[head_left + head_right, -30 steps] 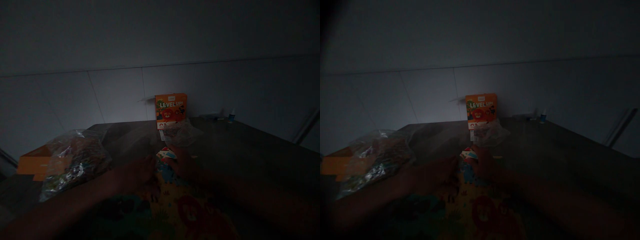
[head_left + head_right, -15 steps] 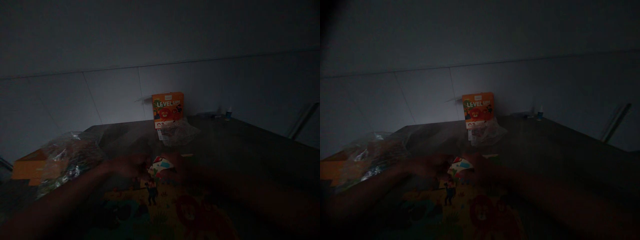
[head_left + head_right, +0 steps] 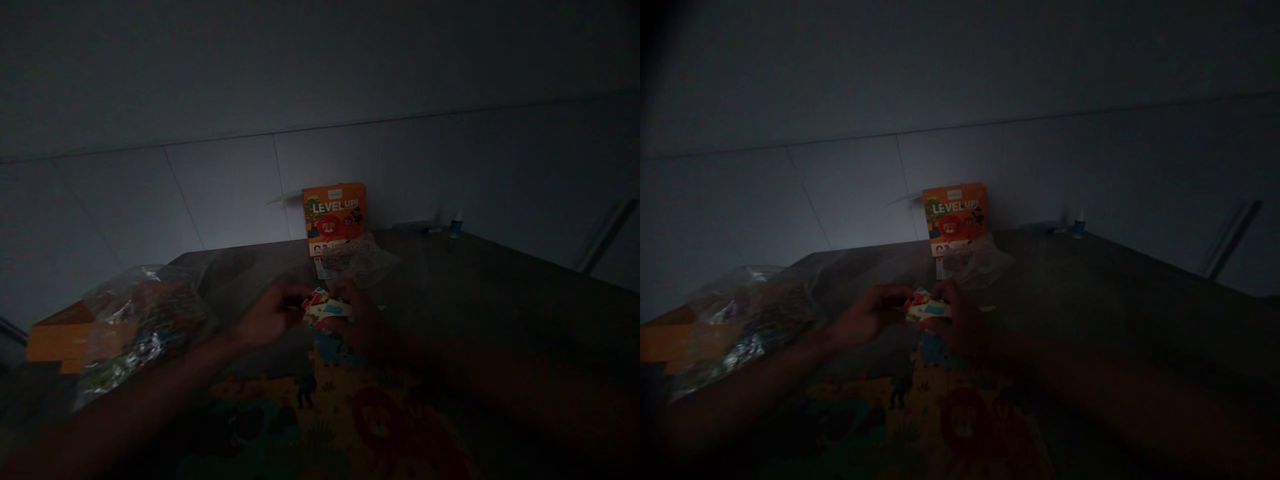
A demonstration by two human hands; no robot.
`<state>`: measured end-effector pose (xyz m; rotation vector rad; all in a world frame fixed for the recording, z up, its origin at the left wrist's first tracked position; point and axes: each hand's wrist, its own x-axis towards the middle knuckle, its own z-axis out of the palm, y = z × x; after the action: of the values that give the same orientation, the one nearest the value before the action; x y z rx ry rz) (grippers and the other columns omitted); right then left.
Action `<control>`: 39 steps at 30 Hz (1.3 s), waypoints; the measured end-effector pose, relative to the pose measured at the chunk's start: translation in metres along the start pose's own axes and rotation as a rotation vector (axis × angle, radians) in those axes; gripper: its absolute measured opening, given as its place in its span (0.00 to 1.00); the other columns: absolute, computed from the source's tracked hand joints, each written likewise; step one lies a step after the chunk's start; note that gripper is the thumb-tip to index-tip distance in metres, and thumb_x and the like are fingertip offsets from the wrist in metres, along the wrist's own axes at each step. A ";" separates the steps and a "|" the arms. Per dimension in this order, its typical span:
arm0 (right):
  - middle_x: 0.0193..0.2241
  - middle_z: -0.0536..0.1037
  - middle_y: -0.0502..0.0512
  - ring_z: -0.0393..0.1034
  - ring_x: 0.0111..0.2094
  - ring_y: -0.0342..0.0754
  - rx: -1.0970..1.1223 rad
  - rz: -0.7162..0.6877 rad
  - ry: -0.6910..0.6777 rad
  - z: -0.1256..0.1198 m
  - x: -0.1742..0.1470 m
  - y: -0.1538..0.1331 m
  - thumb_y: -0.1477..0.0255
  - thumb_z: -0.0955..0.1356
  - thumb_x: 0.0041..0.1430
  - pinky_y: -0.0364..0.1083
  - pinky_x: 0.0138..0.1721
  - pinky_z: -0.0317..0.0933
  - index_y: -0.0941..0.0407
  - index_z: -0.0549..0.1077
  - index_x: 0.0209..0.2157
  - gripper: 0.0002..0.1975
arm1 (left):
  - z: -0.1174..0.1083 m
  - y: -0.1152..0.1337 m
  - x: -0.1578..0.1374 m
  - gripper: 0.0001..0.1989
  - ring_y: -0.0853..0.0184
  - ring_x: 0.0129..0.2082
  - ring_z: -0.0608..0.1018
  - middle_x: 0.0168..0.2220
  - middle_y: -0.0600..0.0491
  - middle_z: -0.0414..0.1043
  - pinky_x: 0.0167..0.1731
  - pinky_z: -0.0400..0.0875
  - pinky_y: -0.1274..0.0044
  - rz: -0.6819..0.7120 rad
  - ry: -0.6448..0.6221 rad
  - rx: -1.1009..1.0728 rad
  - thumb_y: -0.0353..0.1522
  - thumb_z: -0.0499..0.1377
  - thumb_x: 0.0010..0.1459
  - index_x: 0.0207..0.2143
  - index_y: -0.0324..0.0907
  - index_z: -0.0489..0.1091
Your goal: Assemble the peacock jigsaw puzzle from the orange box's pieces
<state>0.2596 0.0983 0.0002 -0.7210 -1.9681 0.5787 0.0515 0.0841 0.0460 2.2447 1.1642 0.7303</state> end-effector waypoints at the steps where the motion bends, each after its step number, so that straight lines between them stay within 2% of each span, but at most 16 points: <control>1: 0.43 0.74 0.57 0.71 0.42 0.51 0.003 0.029 -0.004 0.001 0.001 0.001 0.70 0.71 0.54 0.48 0.42 0.64 0.55 0.64 0.47 0.20 | 0.009 -0.008 0.001 0.18 0.62 0.37 0.78 0.39 0.48 0.76 0.35 0.73 0.74 -0.010 0.085 0.046 0.23 0.51 0.54 0.45 0.37 0.72; 2: 0.45 0.75 0.58 0.71 0.44 0.53 -0.012 0.065 -0.022 0.002 0.002 0.002 0.71 0.70 0.54 0.49 0.43 0.65 0.55 0.64 0.50 0.22 | 0.017 -0.015 0.001 0.18 0.59 0.41 0.77 0.42 0.45 0.75 0.41 0.73 0.70 -0.013 0.124 0.080 0.24 0.50 0.57 0.47 0.36 0.72; 4: 0.45 0.76 0.61 0.72 0.45 0.56 -0.081 0.149 -0.070 0.002 0.005 0.003 0.73 0.70 0.53 0.52 0.45 0.64 0.56 0.66 0.52 0.24 | 0.029 -0.027 0.001 0.14 0.54 0.47 0.74 0.45 0.44 0.73 0.51 0.68 0.63 0.011 0.128 0.150 0.26 0.53 0.57 0.43 0.37 0.74; 6: 0.43 0.78 0.62 0.73 0.44 0.58 -0.165 0.215 -0.080 0.002 0.006 0.003 0.72 0.70 0.53 0.54 0.45 0.64 0.58 0.70 0.50 0.21 | 0.036 -0.033 0.000 0.12 0.53 0.48 0.72 0.45 0.43 0.72 0.54 0.64 0.60 0.036 0.103 0.204 0.28 0.53 0.59 0.41 0.38 0.75; 9: 0.43 0.79 0.64 0.73 0.43 0.60 -0.243 0.235 -0.046 0.001 0.007 0.003 0.70 0.70 0.55 0.55 0.45 0.65 0.59 0.71 0.49 0.20 | 0.035 -0.035 0.000 0.13 0.53 0.49 0.70 0.45 0.43 0.70 0.54 0.64 0.60 0.061 0.070 0.248 0.29 0.53 0.60 0.44 0.39 0.74; 14: 0.49 0.75 0.70 0.71 0.50 0.63 -0.321 0.242 -0.122 0.002 0.004 0.008 0.66 0.69 0.56 0.59 0.49 0.64 0.62 0.69 0.54 0.26 | 0.028 -0.039 0.004 0.13 0.55 0.48 0.72 0.45 0.45 0.72 0.53 0.65 0.63 0.071 0.015 0.251 0.26 0.57 0.54 0.43 0.39 0.74; 20: 0.43 0.77 0.66 0.72 0.45 0.61 -0.309 0.171 -0.207 0.003 0.002 0.013 0.65 0.68 0.57 0.57 0.45 0.66 0.60 0.71 0.49 0.20 | 0.027 -0.038 0.003 0.15 0.55 0.50 0.73 0.49 0.47 0.72 0.53 0.67 0.65 0.107 -0.010 0.223 0.24 0.58 0.51 0.42 0.41 0.75; 24: 0.43 0.77 0.65 0.72 0.44 0.60 -0.350 0.134 -0.232 0.003 0.003 0.015 0.64 0.67 0.58 0.56 0.44 0.66 0.60 0.70 0.49 0.20 | 0.029 -0.033 0.000 0.17 0.55 0.50 0.73 0.49 0.44 0.72 0.54 0.66 0.64 0.133 0.008 0.207 0.22 0.55 0.52 0.44 0.38 0.73; 32: 0.39 0.76 0.65 0.71 0.41 0.59 -0.406 0.123 -0.234 0.006 0.007 0.020 0.63 0.69 0.56 0.55 0.42 0.65 0.59 0.71 0.43 0.16 | 0.034 -0.030 -0.001 0.14 0.54 0.46 0.72 0.42 0.43 0.72 0.50 0.67 0.63 0.097 0.081 0.202 0.21 0.54 0.52 0.41 0.37 0.72; 39: 0.39 0.75 0.62 0.69 0.40 0.58 -0.407 0.102 -0.187 0.006 0.004 0.022 0.64 0.70 0.56 0.55 0.41 0.64 0.58 0.70 0.43 0.16 | 0.034 -0.032 -0.003 0.09 0.51 0.49 0.71 0.44 0.43 0.71 0.54 0.63 0.58 0.059 0.102 0.092 0.24 0.57 0.51 0.36 0.38 0.72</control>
<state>0.2585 0.1164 -0.0147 -1.0532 -2.2642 0.3134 0.0542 0.0919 0.0003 2.3502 1.2059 0.8392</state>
